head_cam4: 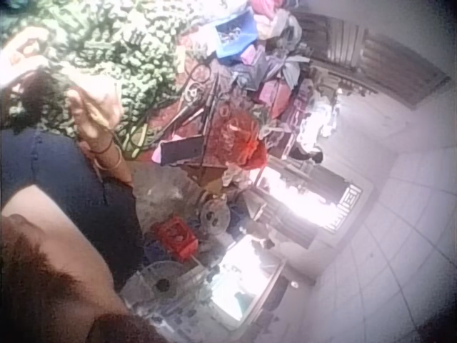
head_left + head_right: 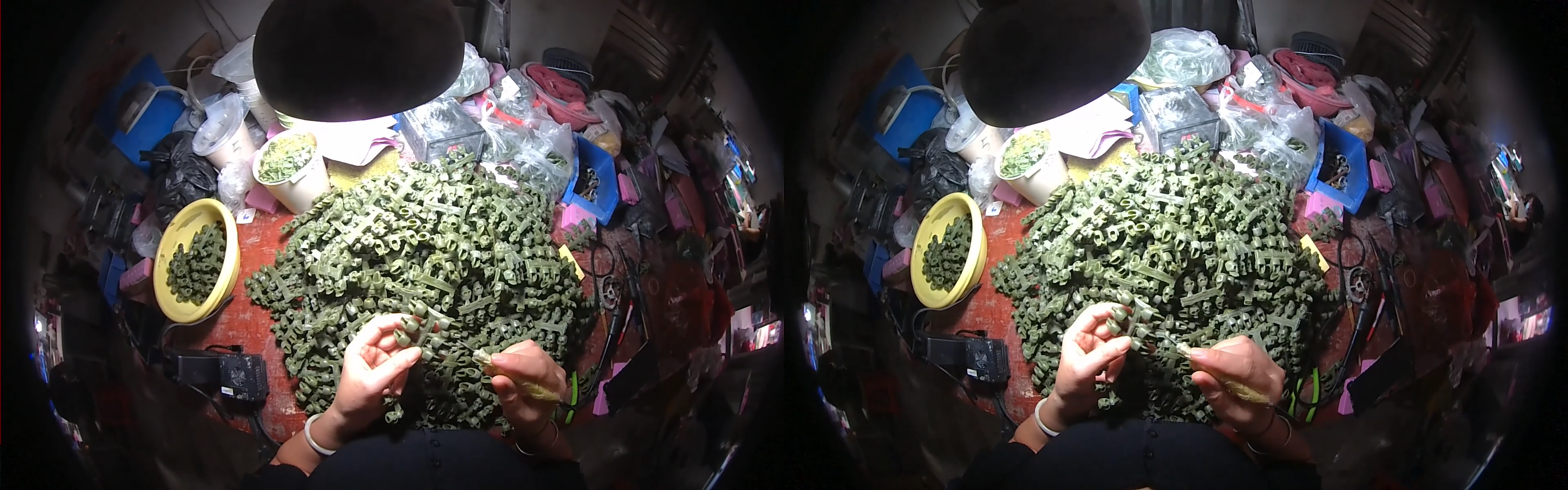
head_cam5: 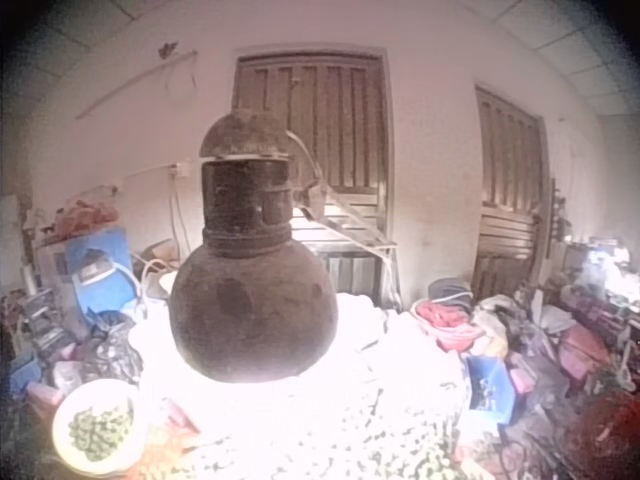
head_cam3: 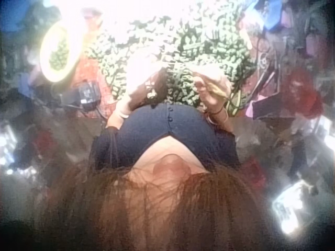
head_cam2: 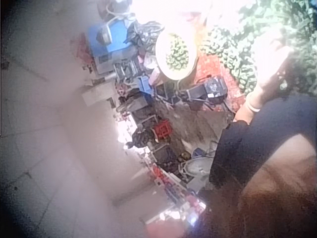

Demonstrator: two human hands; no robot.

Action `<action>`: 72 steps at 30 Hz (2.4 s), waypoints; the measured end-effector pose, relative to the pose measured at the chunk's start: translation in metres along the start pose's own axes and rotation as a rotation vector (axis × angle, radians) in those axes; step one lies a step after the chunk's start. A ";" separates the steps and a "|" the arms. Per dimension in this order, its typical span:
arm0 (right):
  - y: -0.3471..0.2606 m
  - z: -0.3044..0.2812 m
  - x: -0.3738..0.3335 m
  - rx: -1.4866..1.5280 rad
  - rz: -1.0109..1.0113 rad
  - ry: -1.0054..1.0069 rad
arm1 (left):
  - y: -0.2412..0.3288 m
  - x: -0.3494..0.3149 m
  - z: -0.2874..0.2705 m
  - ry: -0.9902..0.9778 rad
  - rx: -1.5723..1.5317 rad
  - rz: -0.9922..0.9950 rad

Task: The person assembles small green plastic craft components by picking individual pieces from a pile and joining them together using a small tool. The person repeats this process multiple times, placing the completed assemblies into a yellow bowl.

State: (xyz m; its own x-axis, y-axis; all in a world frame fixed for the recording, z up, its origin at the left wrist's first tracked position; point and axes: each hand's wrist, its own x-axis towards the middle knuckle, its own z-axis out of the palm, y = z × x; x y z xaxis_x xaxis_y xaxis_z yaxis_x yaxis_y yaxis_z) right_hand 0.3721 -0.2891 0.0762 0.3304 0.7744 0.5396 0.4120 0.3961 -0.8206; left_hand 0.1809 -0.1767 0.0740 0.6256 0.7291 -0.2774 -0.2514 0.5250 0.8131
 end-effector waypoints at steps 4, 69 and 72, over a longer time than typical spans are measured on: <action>-0.007 0.003 0.003 -0.075 0.036 -0.066 | -0.001 -0.001 -0.002 0.000 -0.017 0.005; -0.005 0.001 -0.004 -0.128 -0.143 -0.280 | 0.007 -0.003 0.002 -0.124 0.102 -0.167; -0.013 -0.002 0.004 -0.129 -0.141 -0.355 | 0.007 -0.002 0.001 -0.123 0.119 -0.181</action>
State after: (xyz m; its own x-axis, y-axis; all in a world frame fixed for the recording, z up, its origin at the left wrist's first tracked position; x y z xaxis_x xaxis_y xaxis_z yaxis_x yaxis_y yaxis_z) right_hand 0.3697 -0.2922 0.0888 -0.0416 0.8482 0.5280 0.5429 0.4628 -0.7008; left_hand 0.1785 -0.1748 0.0804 0.7397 0.5650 -0.3657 -0.0425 0.5815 0.8124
